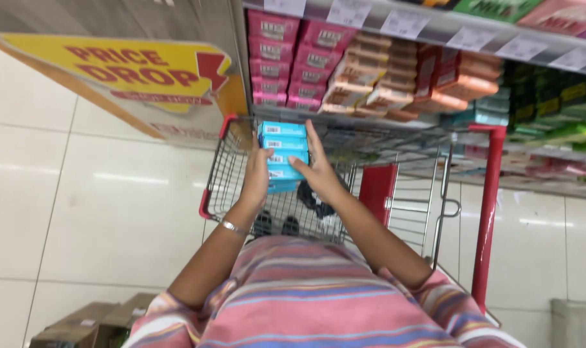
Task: The person takes soap bars from a shopping cart and stacks them onto store shelves, then takes different soap bars off another store shelf and places them into the shopping cart.
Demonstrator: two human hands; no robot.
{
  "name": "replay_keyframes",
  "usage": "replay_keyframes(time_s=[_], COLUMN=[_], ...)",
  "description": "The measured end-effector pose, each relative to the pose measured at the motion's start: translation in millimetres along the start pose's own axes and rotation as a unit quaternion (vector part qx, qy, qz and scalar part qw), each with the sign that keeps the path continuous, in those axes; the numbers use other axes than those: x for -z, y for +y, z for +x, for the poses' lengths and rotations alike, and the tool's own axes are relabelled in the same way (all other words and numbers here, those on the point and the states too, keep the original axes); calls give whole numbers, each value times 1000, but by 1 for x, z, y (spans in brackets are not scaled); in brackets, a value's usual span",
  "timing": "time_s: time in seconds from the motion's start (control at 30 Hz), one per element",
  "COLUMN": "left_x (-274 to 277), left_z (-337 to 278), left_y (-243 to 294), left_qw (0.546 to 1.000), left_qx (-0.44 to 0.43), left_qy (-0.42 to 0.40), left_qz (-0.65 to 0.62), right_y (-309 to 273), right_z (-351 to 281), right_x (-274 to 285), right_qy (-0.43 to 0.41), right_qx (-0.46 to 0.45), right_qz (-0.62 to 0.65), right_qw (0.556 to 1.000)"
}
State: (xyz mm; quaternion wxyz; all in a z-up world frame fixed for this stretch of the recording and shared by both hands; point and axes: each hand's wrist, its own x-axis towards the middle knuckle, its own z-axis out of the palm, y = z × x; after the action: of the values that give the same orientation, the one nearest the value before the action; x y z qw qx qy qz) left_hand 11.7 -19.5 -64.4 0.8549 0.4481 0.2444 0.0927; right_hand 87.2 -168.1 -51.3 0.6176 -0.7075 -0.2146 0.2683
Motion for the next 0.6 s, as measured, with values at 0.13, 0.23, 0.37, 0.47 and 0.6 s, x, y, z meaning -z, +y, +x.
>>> replay_keyframes(time_s=[0.13, 0.23, 0.37, 0.47, 0.6], left_x=[17, 59, 80, 59, 52], left_z=[11, 35, 42, 29, 22], left_y=[-34, -105, -138, -101, -79], left_qw=[979, 938, 876, 947, 965], left_qx=[-21, -94, -194, -118, -57], left_qy=[58, 84, 87, 59, 44], left_qz=[192, 323, 432, 294, 252], right_y=[43, 62, 82, 85, 74], right_z=[9, 9, 5, 7, 5], right_x=[-5, -11, -18, -23, -23], right_qy=[-12, -8, -11, 8, 8], right_qx=[8, 0, 39, 65, 48], right_qz=[95, 84, -38, -129, -150], right_qw=[995, 996, 998, 989, 988])
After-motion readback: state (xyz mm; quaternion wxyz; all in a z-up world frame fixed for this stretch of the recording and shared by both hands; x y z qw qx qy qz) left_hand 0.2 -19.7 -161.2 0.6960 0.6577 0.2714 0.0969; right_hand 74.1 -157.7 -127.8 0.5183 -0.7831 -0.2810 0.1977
